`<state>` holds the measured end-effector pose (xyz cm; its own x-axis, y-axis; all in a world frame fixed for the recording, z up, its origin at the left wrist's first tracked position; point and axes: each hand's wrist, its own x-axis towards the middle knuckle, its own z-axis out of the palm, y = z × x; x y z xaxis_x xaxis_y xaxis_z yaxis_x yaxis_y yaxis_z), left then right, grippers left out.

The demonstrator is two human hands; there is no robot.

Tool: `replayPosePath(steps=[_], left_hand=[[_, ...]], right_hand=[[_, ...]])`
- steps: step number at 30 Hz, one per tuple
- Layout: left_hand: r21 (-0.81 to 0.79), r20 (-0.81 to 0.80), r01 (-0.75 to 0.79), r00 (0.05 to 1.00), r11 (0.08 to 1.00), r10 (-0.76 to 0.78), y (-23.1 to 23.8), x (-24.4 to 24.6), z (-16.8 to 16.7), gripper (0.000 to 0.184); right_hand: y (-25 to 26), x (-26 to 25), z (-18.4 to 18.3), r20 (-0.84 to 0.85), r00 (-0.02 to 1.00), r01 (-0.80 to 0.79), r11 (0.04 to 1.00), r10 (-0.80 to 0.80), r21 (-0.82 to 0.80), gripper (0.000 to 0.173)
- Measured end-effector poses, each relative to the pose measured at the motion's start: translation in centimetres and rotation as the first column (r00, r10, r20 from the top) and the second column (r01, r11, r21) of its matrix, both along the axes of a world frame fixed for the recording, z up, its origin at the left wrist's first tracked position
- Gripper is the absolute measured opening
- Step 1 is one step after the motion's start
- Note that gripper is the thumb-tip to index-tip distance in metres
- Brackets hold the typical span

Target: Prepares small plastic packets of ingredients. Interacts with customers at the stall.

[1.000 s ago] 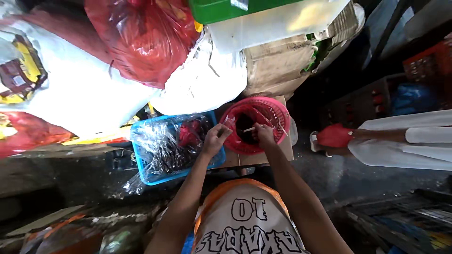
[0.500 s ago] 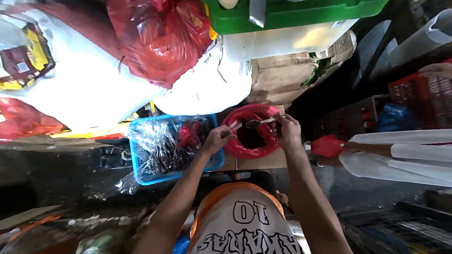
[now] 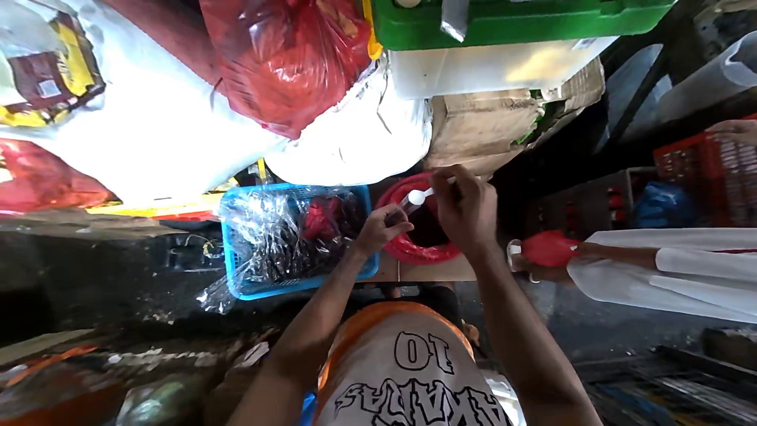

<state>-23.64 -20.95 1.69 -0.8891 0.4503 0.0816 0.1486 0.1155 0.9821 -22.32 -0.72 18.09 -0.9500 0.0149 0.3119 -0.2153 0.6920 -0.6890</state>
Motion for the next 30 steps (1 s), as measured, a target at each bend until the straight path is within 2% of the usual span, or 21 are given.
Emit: replayPosePath(steps=[2,4,6,8,10,14,17,23,27,30], left_hand=[[0.002,0.004,-0.018,1.0,1.0,0.018,-0.2,0.2,-0.1,0.016],[-0.031,0.018,-0.051,0.998,0.998,0.052,-0.8,0.6,0.3,0.017],[-0.056,0.055,-0.087,0.994,0.995,0.09,-1.3,1.1,0.8,0.018],[-0.058,0.071,-0.111,0.991,0.992,0.115,-1.4,1.0,0.5,0.017],[-0.142,0.093,-0.128,0.985,0.982,0.142,-1.7,1.4,1.0,0.018],[-0.192,0.061,-0.165,0.982,0.968,0.179,-2.4,1.6,0.8,0.019],[-0.192,0.04,-0.168,0.983,0.967,0.179,-2.8,1.6,0.6,0.019],[-0.13,0.094,-0.103,0.989,0.986,0.115,-3.0,1.7,0.2,0.016],[-0.143,0.083,-0.085,0.992,0.986,0.097,-3.2,1.4,-0.2,0.017],[-0.14,0.08,-0.093,0.991,0.986,0.105,-3.2,1.4,-0.1,0.016]], right_hand=[[1.5,0.4,-0.5,-0.013,0.999,0.049,0.989,-0.051,-0.143,0.022],[3.4,0.2,-4.0,0.088,0.982,0.184,0.946,-0.166,-0.267,0.025],[4.7,0.1,-9.7,0.293,0.92,0.328,0.923,-0.262,-0.204,0.034],[4.6,0.5,-14.3,0.481,0.824,0.369,0.928,-0.299,-0.056,0.04],[3.8,0.2,-17.1,0.578,0.751,0.386,0.923,-0.318,0.006,0.037],[1.7,-0.2,-21.3,0.675,0.698,0.465,0.867,-0.237,-0.177,0.035],[0.7,-0.5,-21.6,0.767,0.621,0.588,0.742,-0.16,-0.322,0.037],[0.8,-0.5,-21.1,0.82,0.559,0.726,0.549,-0.122,-0.413,0.031],[1.0,-0.3,-20.9,0.826,0.554,0.752,0.487,-0.101,-0.444,0.027],[1.3,0.0,-20.8,0.83,0.551,0.749,0.489,-0.087,-0.446,0.027]])
